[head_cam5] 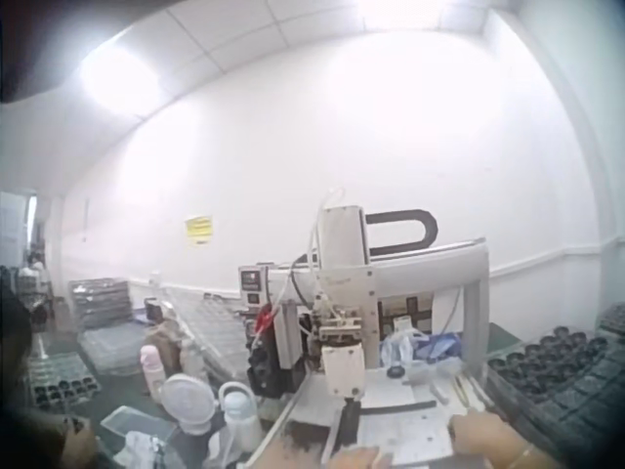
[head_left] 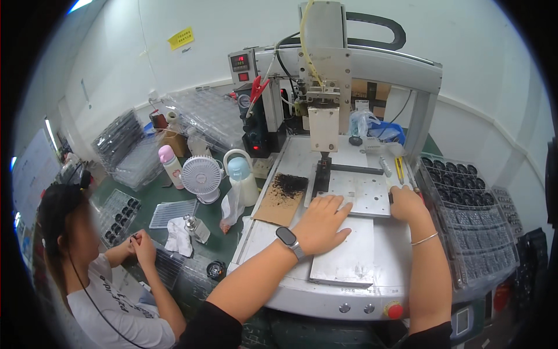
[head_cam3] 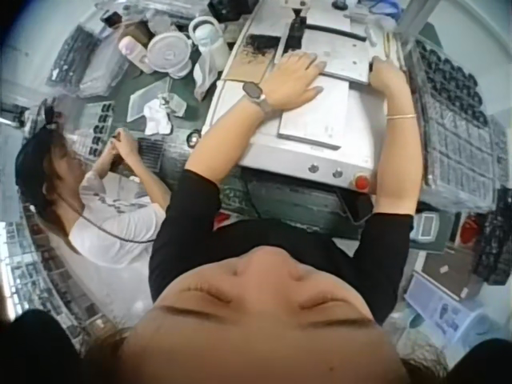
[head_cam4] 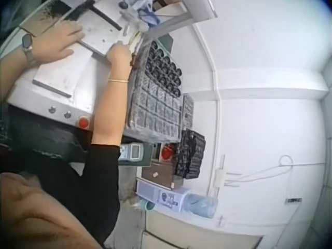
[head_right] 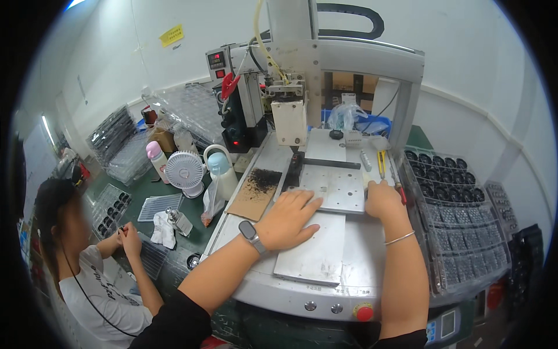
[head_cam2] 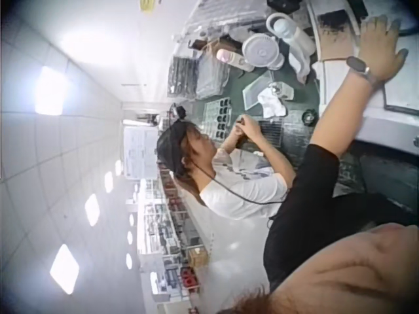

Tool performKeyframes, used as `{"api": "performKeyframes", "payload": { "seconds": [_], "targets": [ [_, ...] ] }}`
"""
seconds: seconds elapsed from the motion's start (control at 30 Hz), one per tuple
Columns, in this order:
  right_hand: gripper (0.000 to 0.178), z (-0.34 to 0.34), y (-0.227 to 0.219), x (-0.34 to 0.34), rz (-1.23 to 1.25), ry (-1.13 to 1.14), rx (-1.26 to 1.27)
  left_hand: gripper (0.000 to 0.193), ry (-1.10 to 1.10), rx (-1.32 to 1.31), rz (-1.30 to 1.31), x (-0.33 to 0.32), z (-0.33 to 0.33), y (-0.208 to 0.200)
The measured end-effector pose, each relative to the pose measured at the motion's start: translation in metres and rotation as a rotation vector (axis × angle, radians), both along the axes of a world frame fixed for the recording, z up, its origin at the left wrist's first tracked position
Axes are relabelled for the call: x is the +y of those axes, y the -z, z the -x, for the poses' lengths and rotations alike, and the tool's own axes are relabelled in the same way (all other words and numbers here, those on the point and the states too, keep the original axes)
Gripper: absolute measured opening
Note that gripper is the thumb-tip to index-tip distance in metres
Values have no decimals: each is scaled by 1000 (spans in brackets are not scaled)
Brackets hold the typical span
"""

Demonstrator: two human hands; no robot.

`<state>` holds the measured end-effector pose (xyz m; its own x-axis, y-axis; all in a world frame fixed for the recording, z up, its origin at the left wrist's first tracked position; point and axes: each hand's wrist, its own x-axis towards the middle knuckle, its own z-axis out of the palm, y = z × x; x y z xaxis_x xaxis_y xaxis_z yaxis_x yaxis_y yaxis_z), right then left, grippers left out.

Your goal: Assembling small electronic components using an assembly fixture and a manual press.

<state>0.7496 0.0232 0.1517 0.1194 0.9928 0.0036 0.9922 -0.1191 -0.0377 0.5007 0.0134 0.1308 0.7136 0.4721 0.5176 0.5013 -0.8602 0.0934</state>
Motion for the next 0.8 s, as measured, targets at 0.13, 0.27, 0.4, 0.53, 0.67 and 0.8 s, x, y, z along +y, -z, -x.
{"api": "performKeyframes", "payload": {
  "seconds": [0.13, 0.27, 0.4, 0.53, 0.67, 0.8],
  "targets": [
    [31, -3, 5, 3, -22, 29, -5, 51, -10, 23, 6, -4, 0, -2],
    [31, -2, 4, 2, -43, 40, 10, 51, -11, 29, 2, -3, -1, -1],
    [29, -1, 2, 4, -52, 67, -2, 51, -20, 35, 3, -2, -1, -1],
    [26, 2, -2, 2, -77, 101, -4, 51, -25, 29, -1, -3, -1, -2],
    [26, 3, -6, 2, -48, 93, -37, 52, -36, 37, 3, -4, -1, -3],
    [26, 0, -1, 2, -92, 137, -57, 47, -4, -19, -38, -4, -1, -5]
  ]
}}
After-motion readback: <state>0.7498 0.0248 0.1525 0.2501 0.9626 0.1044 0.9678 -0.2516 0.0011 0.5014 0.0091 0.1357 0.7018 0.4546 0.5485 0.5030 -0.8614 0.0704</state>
